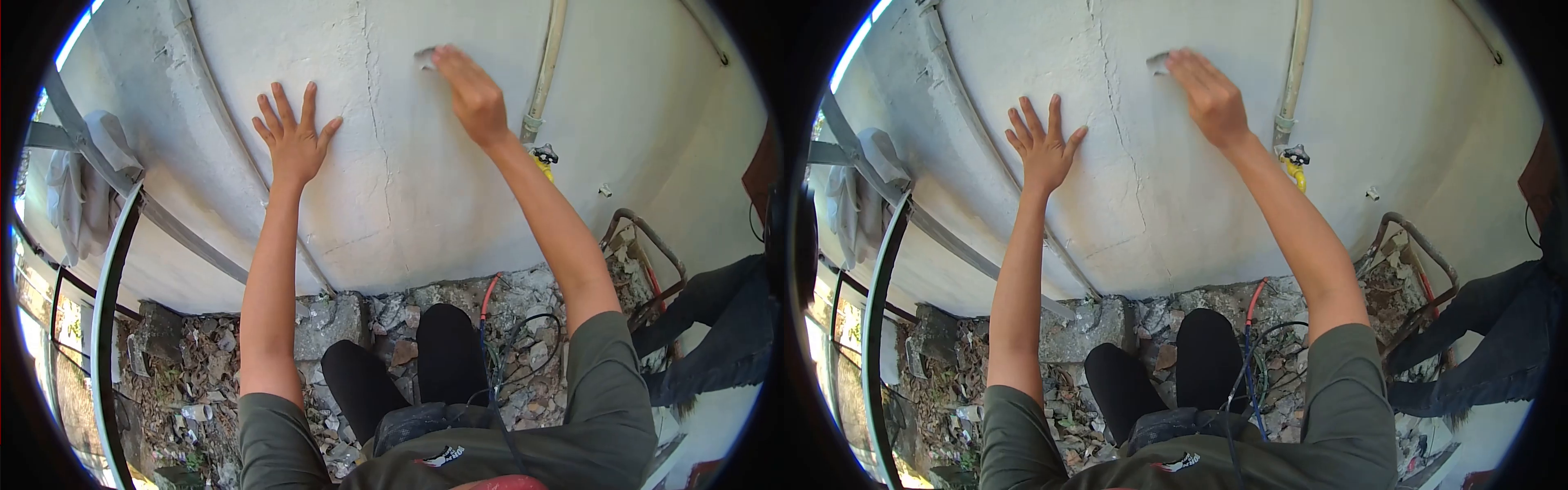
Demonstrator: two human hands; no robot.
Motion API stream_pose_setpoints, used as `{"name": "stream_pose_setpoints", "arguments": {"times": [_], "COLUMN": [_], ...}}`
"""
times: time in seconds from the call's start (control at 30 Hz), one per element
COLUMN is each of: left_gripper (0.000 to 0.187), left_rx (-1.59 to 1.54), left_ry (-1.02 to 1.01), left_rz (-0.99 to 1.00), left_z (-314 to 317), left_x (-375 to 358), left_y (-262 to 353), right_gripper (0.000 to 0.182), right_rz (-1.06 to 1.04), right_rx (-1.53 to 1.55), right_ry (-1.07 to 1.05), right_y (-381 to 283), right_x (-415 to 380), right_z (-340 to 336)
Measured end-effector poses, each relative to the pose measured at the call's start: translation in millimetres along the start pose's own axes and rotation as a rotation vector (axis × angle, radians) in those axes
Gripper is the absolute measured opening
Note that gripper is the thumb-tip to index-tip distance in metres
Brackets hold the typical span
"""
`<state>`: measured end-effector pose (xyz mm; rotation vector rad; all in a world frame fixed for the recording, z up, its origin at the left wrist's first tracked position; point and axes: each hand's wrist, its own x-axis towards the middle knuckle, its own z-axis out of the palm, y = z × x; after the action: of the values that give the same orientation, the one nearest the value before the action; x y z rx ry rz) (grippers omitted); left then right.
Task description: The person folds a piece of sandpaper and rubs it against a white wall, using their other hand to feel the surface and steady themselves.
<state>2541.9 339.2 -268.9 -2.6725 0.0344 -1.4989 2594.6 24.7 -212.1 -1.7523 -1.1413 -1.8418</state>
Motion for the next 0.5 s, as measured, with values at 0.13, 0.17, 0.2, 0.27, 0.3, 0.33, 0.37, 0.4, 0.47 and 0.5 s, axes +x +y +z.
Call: {"name": "stream_pose_setpoints", "arguments": {"times": [0.13,0.17,0.2,0.27,0.3,0.33,0.37,0.4,0.47,0.5], "left_gripper": [0.083,0.082,0.082,0.081,0.08,0.08,0.079,0.079,0.079,0.079], "left_rx": [-0.002,-0.008,-0.002,-0.012,-0.023,-0.017,-0.022,-0.029,-0.031,-0.029], "left_ry": [0.013,0.016,0.019,0.013,-0.003,0.004,-0.004,-0.008,0.007,-0.001], "left_rz": [0.002,0.004,0.0,-0.001,-0.003,-0.015,-0.002,0.01,-0.001,0.0], "left_z": [0.7,0.8,0.7,-1.5,-3.6,-5.1,-5.5,-5.3,-3.9,-4.6], "left_x": [-1.3,-1.1,-1.1,-1.6,-1.8,-0.1,-2.4,-3.5,-2.4,-2.8], "left_y": [0.3,0.4,1.0,1.2,0.5,-1.2,-2.1,-2.8,-3.0,-2.6], "right_gripper": [0.031,0.031,0.032,0.033,0.035,0.038,0.039,0.04,0.041,0.041], "right_rz": [0.02,0.02,0.023,0.022,0.032,0.037,0.037,0.033,0.023,0.025], "right_rx": [-0.106,-0.098,-0.102,-0.096,-0.09,-0.082,-0.066,-0.052,0.032,0.111], "right_ry": [0.109,0.109,0.1,0.094,0.11,0.127,0.058,-0.01,-0.051,-0.092], "right_y": [8.3,10.2,12.6,6.4,-1.6,-10.6,-25.3,-37.7,-44.8,-47.5], "right_x": [77.5,77.3,73.6,52.7,32.2,14.6,-8.1,-22.8,-28.4,-29.7], "right_z": [-5.1,4.2,16.5,38.0,46.3,52.7,52.2,47.5,38.1,39.1]}}
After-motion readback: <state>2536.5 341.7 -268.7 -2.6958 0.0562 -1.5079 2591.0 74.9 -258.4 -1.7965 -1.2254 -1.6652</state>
